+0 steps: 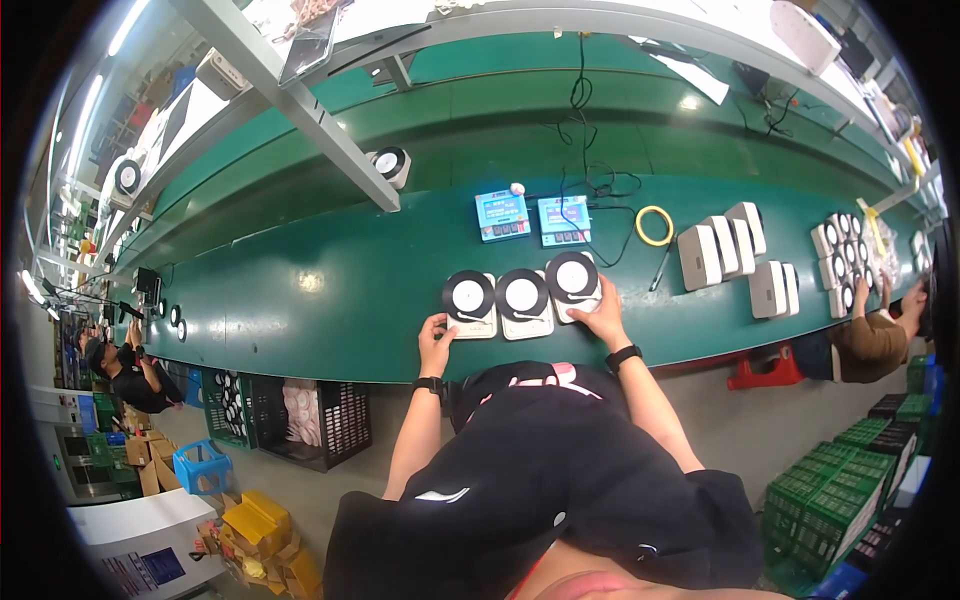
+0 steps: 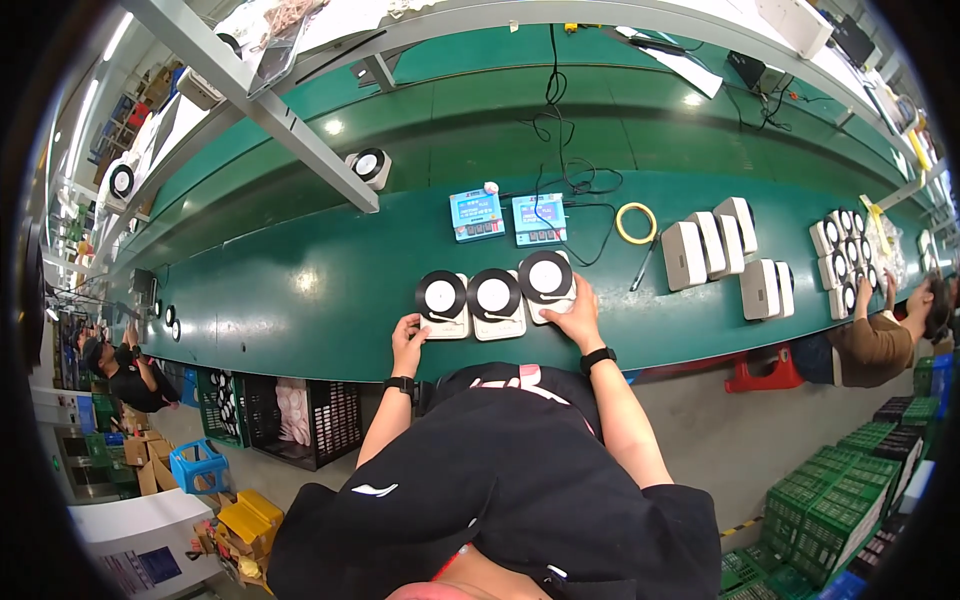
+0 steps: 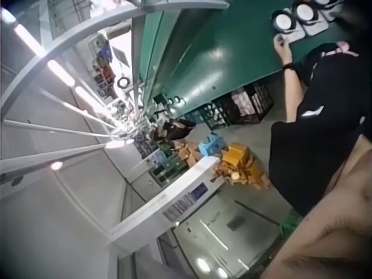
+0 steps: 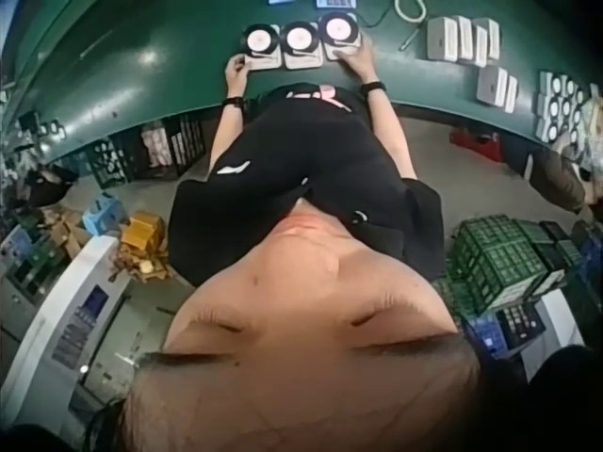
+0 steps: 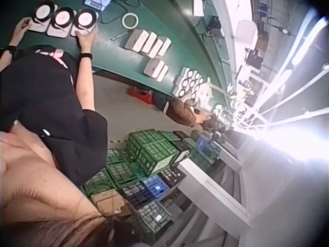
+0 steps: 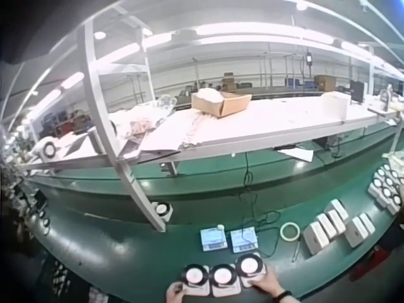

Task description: The person places speakers onto testing devices, presses buttons to test them, and moves the tested speakers to the side. They then pick up white boxes from a stack, place the speakers inside them, and set the boxes aside.

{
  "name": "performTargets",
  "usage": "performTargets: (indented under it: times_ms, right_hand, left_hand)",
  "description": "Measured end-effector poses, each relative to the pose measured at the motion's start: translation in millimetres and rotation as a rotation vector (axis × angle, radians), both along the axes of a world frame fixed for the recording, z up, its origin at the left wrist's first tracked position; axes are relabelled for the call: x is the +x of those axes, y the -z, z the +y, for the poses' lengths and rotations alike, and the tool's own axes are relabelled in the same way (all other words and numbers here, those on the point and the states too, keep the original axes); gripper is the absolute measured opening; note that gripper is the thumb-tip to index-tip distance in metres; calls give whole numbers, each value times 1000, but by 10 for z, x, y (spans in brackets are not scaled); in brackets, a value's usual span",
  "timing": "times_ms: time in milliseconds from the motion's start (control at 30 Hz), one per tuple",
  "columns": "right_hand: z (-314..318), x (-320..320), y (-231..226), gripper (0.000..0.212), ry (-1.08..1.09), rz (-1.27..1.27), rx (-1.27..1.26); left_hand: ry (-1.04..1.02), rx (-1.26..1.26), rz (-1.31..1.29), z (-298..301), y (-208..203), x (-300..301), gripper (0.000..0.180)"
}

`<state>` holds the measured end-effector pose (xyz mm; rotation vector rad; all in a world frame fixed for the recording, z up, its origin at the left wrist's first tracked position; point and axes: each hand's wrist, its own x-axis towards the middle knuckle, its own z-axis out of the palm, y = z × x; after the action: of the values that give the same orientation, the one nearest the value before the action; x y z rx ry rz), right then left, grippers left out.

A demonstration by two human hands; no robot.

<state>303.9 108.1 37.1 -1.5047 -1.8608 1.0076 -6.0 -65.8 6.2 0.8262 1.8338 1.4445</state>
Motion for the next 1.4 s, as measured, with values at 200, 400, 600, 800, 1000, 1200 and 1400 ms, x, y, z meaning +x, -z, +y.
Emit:
performTargets:
  times_ms: [200, 400, 600, 800, 1000, 1200, 1400]
  right_hand:
    - [-1, -14, -65, 97, 12, 0, -15]
    - [-18, 7, -21, 102, -8, 31, 29]
    - [-22, 5, 6, 102, -5, 51, 55]
    - [-24, 14, -1, 102, -6, 46, 49]
    - [-6, -1, -3, 102, -17, 37, 30]
    - [-14, 0, -29, 101, -17, 34, 18]
    - [-33, -6, -53, 100, 0, 42, 6]
  left_hand:
    - [-19, -39, 70, -5, -20, -10, 22]
    - [-110, -79, 244, 69, -98, 108, 21]
    - [-89, -86, 446, 88, -119, 101, 24]
    - [-97, -70, 456, 89, -109, 118, 24]
    - [-105, -90, 482, 85, -109, 112, 24]
    - [-122, -81, 490, 75, -112, 140, 24]
    - [-112, -80, 488, 72, -92, 115, 24]
